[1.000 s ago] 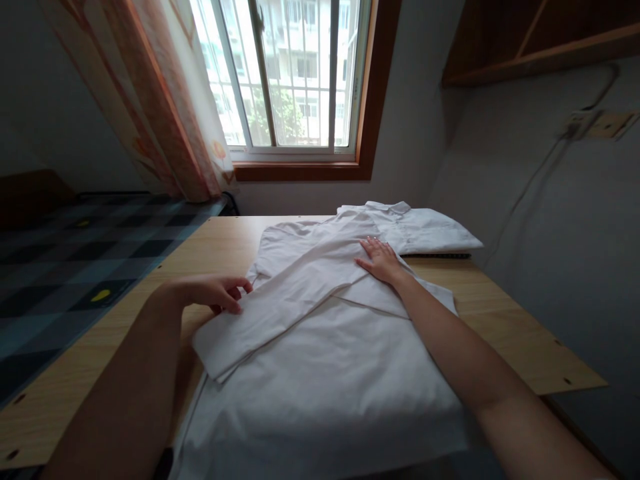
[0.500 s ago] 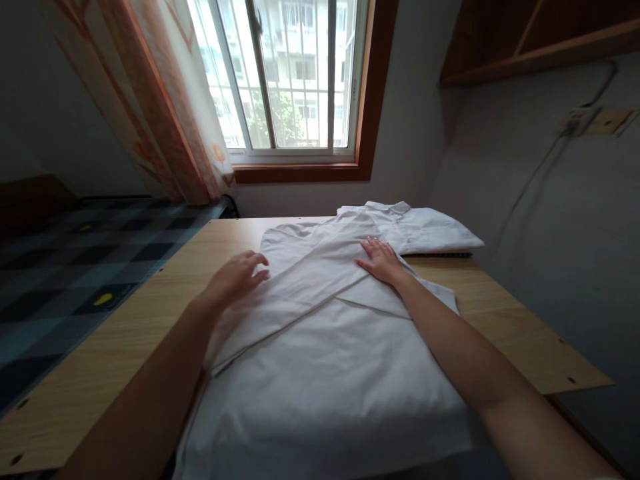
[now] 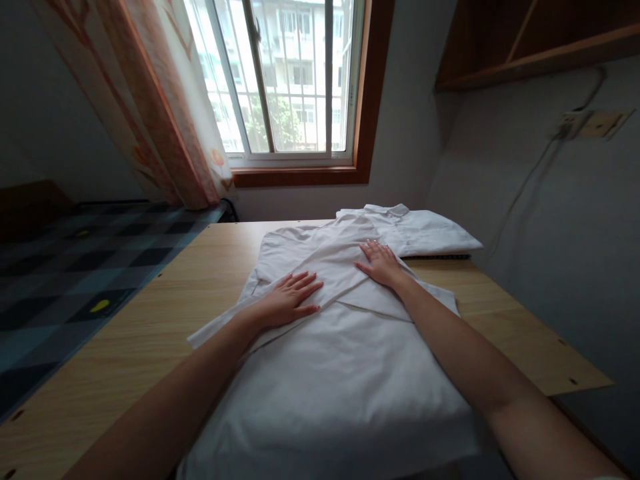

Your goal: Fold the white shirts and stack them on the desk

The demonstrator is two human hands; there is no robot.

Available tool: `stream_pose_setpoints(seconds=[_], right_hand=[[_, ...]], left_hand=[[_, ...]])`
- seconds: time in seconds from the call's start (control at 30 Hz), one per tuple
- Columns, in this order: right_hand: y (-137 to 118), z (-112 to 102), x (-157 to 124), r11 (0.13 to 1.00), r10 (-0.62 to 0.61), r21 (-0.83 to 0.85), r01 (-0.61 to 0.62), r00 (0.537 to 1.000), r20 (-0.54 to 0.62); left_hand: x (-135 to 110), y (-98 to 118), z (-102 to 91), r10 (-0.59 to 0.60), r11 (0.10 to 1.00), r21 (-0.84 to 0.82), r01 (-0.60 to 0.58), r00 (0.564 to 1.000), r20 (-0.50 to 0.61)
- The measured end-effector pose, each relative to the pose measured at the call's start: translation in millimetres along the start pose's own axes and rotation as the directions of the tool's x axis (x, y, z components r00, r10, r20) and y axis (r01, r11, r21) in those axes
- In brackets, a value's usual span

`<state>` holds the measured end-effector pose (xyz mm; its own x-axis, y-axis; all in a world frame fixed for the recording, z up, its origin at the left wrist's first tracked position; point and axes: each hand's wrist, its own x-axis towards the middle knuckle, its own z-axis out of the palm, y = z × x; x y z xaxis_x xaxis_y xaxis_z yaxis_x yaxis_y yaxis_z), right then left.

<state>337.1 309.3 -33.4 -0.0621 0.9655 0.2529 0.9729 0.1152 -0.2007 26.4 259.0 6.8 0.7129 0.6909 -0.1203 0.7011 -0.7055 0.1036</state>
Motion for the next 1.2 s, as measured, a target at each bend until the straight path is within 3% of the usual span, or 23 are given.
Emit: stream_pose_setpoints(seconds=[0.1,0.2,0.27,0.37,0.5,0.7,1.2], right_hand=[[-21.5,-9.5,-7.1,0.999,-0.019,0.026,0.020,0.998,-0.064],[-55.3,-15.6,-19.5,0.969,-0.237,0.044,0.242,0.968,-0.084],[-77.1,-14.1,-28.4,0.923,-0.374,0.093,0.374,0.927,-0.017],[-95.4,-7.4,-36.3,0.893,-0.436,0.187,0.410,0.891,0.128],[-90.7,-3.6,-33.4,0.892,-0.431,0.242,0.382,0.881,0.197],[-78.1,-5.9,-26.5,0.903,-0.407,0.233,0.362,0.893,0.190],[-78.7,-6.3,-27.2,0.908,-0.400,0.214,0.360,0.896,0.193]], left_hand=[[1.3,-0.7,2.9,0.003,1.000,-0.006,-0.003,1.000,-0.012],[2.9,-2.6,7.5,-0.015,1.000,-0.009,0.014,0.999,-0.035],[3.8,-3.7,9.7,-0.037,0.999,0.006,0.037,0.998,-0.057],[4.3,-3.6,10.5,-0.076,0.997,0.020,0.078,0.994,-0.076],[3.6,-2.3,9.1,-0.116,0.993,-0.005,0.116,0.990,-0.075],[2.7,-3.4,8.3,-0.116,0.993,-0.023,0.114,0.990,-0.082],[1.9,-4.2,8.1,-0.097,0.995,-0.033,0.094,0.991,-0.093]])
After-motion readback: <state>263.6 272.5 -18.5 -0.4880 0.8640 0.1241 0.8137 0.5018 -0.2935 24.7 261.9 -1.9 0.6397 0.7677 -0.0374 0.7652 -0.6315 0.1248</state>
